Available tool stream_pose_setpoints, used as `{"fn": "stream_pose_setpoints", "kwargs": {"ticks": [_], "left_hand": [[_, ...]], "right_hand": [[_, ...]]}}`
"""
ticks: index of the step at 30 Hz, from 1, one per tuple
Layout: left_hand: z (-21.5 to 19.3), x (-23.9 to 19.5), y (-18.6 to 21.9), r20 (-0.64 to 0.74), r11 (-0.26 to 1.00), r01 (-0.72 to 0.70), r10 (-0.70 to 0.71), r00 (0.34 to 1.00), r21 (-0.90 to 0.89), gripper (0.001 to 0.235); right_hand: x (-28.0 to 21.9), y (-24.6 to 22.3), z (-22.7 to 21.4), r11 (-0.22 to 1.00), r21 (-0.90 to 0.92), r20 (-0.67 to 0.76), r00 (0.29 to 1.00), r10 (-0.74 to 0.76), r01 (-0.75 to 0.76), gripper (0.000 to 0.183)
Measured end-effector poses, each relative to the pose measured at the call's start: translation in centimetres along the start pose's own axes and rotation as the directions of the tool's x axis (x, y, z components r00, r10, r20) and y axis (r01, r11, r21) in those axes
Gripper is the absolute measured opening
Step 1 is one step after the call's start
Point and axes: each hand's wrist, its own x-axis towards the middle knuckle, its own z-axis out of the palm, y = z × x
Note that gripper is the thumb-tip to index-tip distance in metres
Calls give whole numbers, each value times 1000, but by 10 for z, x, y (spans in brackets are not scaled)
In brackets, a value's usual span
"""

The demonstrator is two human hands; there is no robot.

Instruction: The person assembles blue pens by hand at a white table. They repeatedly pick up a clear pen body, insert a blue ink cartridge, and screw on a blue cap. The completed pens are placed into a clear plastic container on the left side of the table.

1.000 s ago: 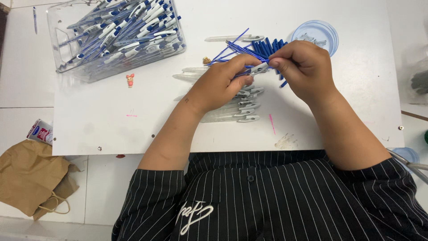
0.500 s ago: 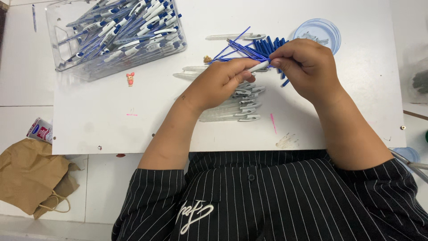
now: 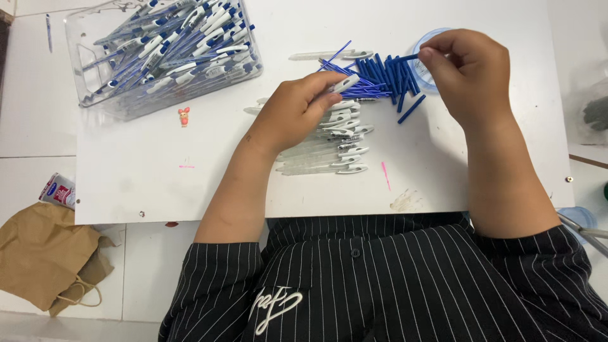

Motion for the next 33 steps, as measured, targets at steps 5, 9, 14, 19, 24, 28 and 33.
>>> {"fn": "stream_pose_setpoints", "kwargs": {"ticks": [5,9,14,19,24,28,33], "left_hand": [[10,2,-16,-88,985,-118,130,988,127,32],[14,3,-22,-123,909,-286,335,934,305,29],[14,14,-17,-106,836,-266,356,928,481,26],[10,36,8,50,608,-352,456,889,711,21],[13,57,32,229,270,-441,566,792,856,45],[18,63,41,265,160,-425,577,772,891,33],[9,63,39,284,86,-390,547,787,917,37]], "right_hand": [[3,2,13,980,-201,76,997,26,-10,4],[0,0,19,924,-378,245,969,38,59,22],[3,-24,15,972,-159,246,947,207,-171,19],[3,-43,15,839,354,343,892,295,-413,64],[4,-63,13,672,363,506,743,439,-645,76],[3,-59,14,659,409,500,759,417,-631,72],[4,-57,13,717,344,455,776,437,-606,55]]}}
